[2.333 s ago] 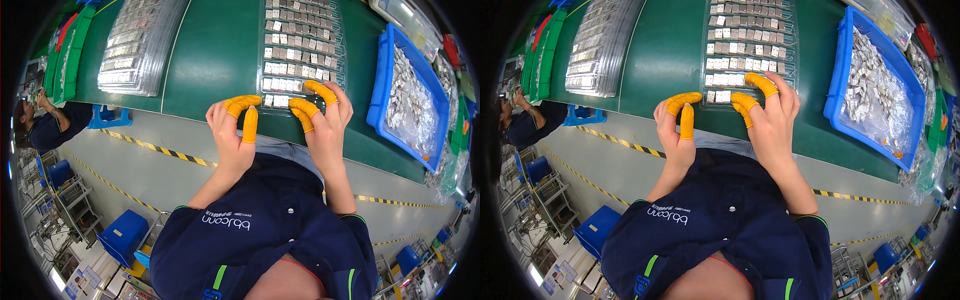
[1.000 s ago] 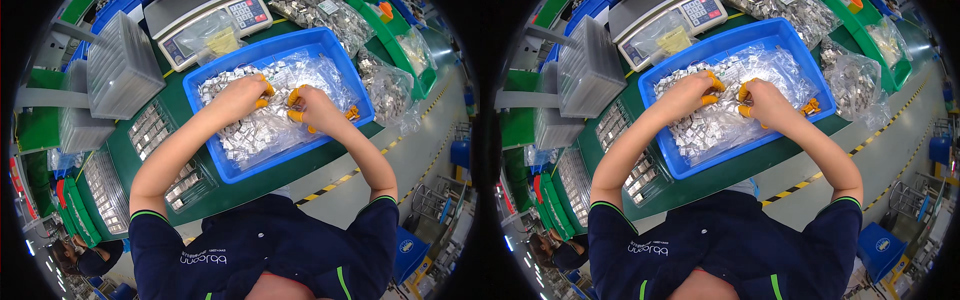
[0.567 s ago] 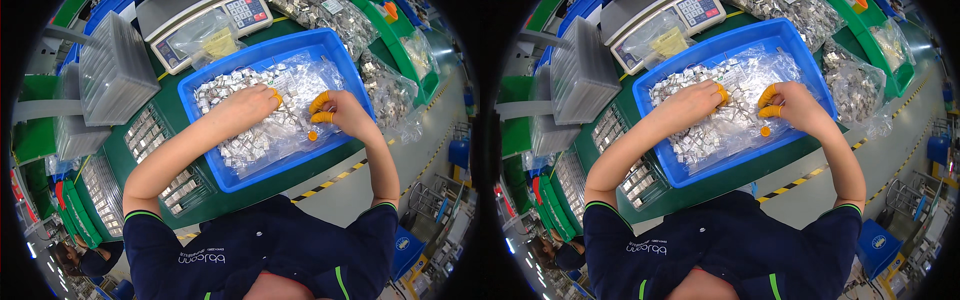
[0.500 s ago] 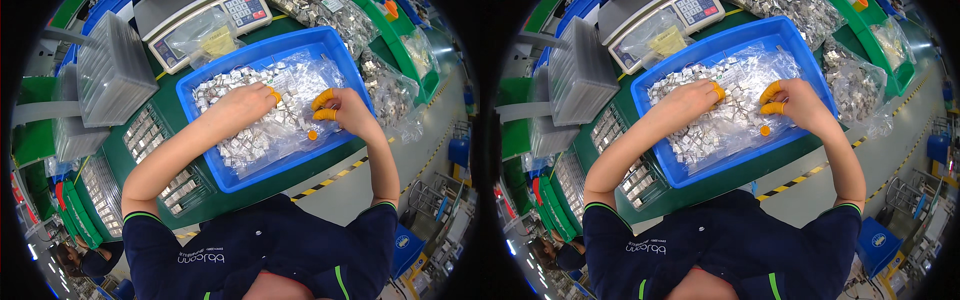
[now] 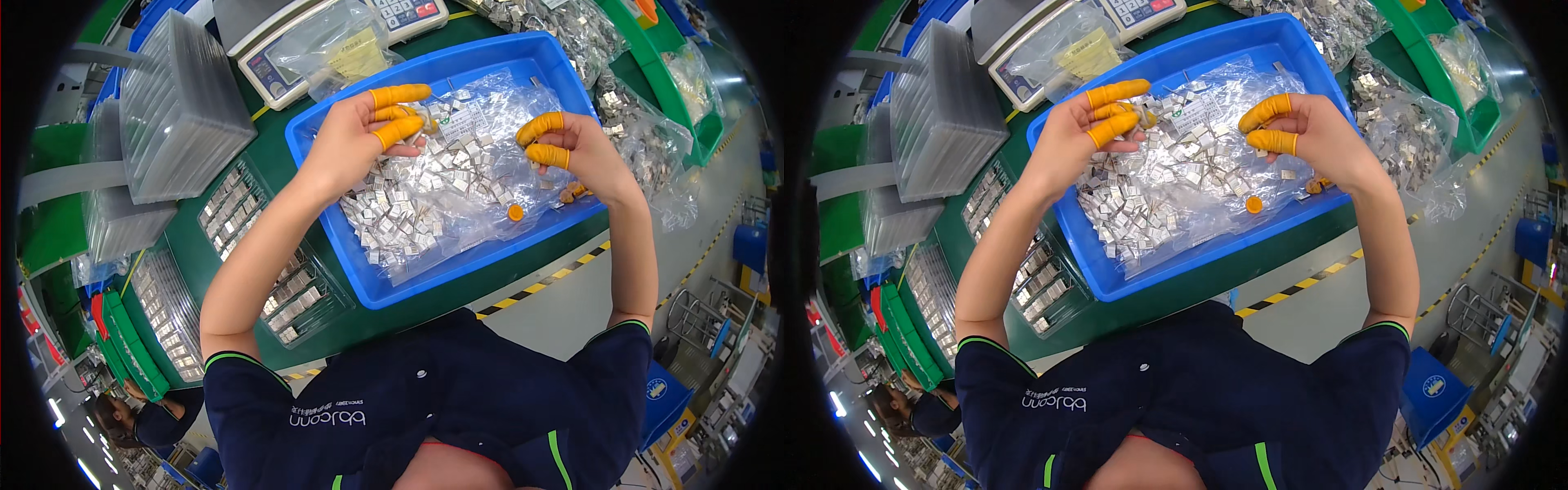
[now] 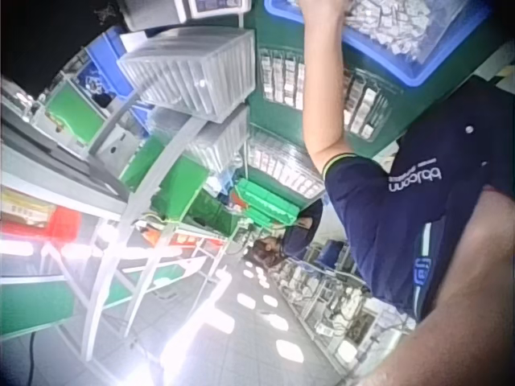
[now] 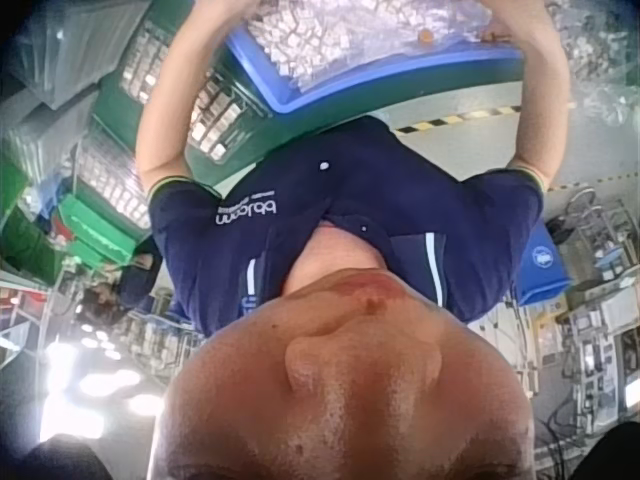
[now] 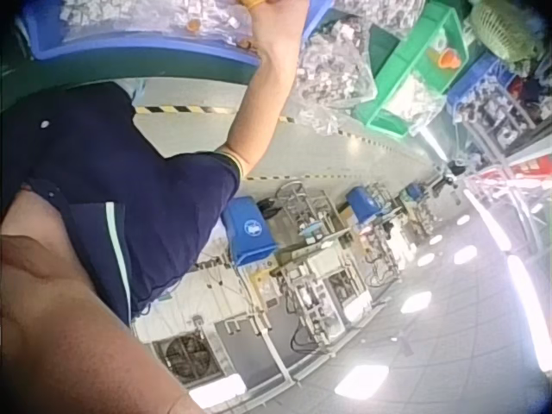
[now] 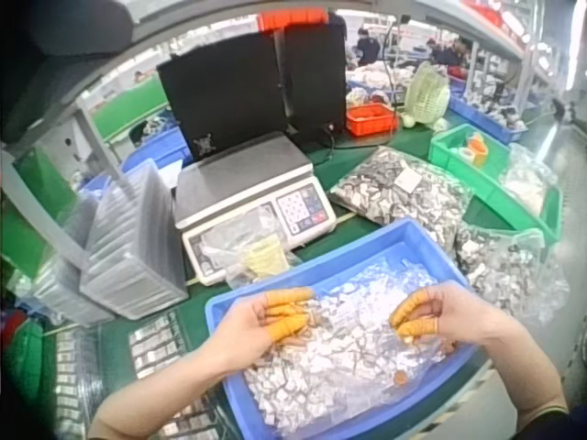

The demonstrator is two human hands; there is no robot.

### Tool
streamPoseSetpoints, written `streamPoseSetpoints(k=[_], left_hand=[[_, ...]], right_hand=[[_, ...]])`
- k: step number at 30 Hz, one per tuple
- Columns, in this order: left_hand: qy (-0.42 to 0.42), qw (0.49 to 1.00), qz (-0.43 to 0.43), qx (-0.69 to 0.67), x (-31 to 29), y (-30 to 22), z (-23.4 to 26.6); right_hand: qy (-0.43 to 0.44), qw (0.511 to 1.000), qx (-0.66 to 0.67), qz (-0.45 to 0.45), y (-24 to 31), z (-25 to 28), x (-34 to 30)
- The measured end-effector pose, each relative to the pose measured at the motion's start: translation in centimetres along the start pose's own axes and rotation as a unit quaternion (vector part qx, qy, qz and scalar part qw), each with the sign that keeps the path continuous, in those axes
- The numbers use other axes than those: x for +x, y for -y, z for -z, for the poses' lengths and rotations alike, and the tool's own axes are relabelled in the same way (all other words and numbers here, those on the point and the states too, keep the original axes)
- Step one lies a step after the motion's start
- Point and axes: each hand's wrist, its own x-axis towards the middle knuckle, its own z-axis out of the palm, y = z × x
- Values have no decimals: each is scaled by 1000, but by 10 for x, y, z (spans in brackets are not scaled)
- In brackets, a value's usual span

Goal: The person assembles small metal brackets and plastic electronic components by hand, then sorts them into plastic trays.

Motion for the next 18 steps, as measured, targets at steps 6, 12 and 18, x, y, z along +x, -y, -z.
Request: streamPoseSetpoints(k=[6,12,18], left_hand=[[15,953,139,-267,-17,0,-11],[129,851,203,-467,-25,14,-28],[125,865,258,-411,-26,15,-57]], right_hand=[[-25,990,123,66,2,-8,-8],[-49,969,17,240,30,-53,-17],[-114,921,-196,317,43,-35,-21]])
